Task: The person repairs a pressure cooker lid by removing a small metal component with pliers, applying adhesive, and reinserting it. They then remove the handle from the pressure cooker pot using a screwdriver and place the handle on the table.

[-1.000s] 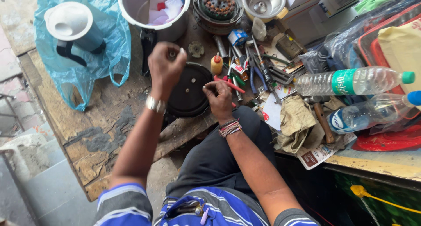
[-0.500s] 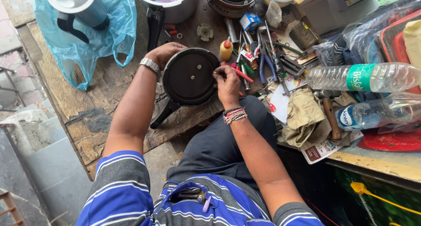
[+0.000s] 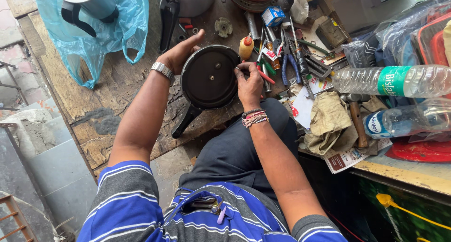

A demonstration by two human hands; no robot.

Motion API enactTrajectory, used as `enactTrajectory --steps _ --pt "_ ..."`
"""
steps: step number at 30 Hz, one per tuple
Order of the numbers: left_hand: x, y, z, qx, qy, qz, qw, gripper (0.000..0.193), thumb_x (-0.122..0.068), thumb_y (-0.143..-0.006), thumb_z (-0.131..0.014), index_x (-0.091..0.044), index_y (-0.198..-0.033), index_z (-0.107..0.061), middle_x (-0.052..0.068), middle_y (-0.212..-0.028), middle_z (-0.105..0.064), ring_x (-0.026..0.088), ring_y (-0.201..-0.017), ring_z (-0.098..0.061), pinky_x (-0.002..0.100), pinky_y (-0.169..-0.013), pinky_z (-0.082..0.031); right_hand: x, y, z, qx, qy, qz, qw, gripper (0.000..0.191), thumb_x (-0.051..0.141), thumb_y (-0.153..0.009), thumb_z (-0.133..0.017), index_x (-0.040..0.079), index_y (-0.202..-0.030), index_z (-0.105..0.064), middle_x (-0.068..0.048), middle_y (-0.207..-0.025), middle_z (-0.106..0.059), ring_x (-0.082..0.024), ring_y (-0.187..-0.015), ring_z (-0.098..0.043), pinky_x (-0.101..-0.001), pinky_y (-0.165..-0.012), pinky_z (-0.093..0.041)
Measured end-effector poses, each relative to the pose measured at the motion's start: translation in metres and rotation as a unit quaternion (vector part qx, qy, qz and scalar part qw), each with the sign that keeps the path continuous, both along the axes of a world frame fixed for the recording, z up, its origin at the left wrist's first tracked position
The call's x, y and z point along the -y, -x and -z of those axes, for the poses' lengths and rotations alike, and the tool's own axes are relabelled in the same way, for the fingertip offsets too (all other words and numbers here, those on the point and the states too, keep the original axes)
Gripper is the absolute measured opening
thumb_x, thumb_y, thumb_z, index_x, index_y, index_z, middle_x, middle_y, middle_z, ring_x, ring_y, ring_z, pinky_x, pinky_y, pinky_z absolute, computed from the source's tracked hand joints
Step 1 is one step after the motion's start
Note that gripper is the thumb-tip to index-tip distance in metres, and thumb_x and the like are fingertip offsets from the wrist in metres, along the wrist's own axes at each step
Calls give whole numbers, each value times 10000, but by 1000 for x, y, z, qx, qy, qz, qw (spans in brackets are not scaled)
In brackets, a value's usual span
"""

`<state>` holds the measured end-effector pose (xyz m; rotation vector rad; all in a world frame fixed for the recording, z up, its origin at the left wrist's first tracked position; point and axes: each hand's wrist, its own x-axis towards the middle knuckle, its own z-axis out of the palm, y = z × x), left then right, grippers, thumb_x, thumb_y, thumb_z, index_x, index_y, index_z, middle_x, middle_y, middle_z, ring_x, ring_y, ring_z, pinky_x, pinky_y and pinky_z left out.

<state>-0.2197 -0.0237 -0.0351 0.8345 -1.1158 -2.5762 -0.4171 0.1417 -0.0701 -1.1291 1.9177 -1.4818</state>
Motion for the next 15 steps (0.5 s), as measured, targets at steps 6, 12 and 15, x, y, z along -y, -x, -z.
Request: enactTrajectory --steps 6,12,15 --pt "-15 -8 -21 -41 147 37 988 805 -501 -826 -756 -42 -1439 -506 161 -1329 -645 227 -1189 -655 371 -1004 -565 -1 0 -4 -46 5 -23 999 130 86 -932 -782 34 -996 -681 -19 -757 -659 -87 -641 -568 -250 -596 -485" --pt "-22 -24 -4 -98 39 -104 989 655 -352 -857 -686 -17 -1402 -546 168 -1213 -680 250 -1044 -692 388 -918 -593 0 -5 -27 118 158 -100 975 120 61 -932 -719 54 -1016 -633 6 -1144 -633 -60 -1023 -630 -216 -846 -557" --pt "-36 -27 19 -91 -24 -181 979 586 -363 -844 -646 10 -1295 -619 190 -1082 -731 274 -883 -722 392 -811 -613 -6 -7 -42 73 231 -106 964 136 55 -947 -720 53 -1044 -625 -46 -1285 -617 -102 -1126 -643 -246 -895 -569"
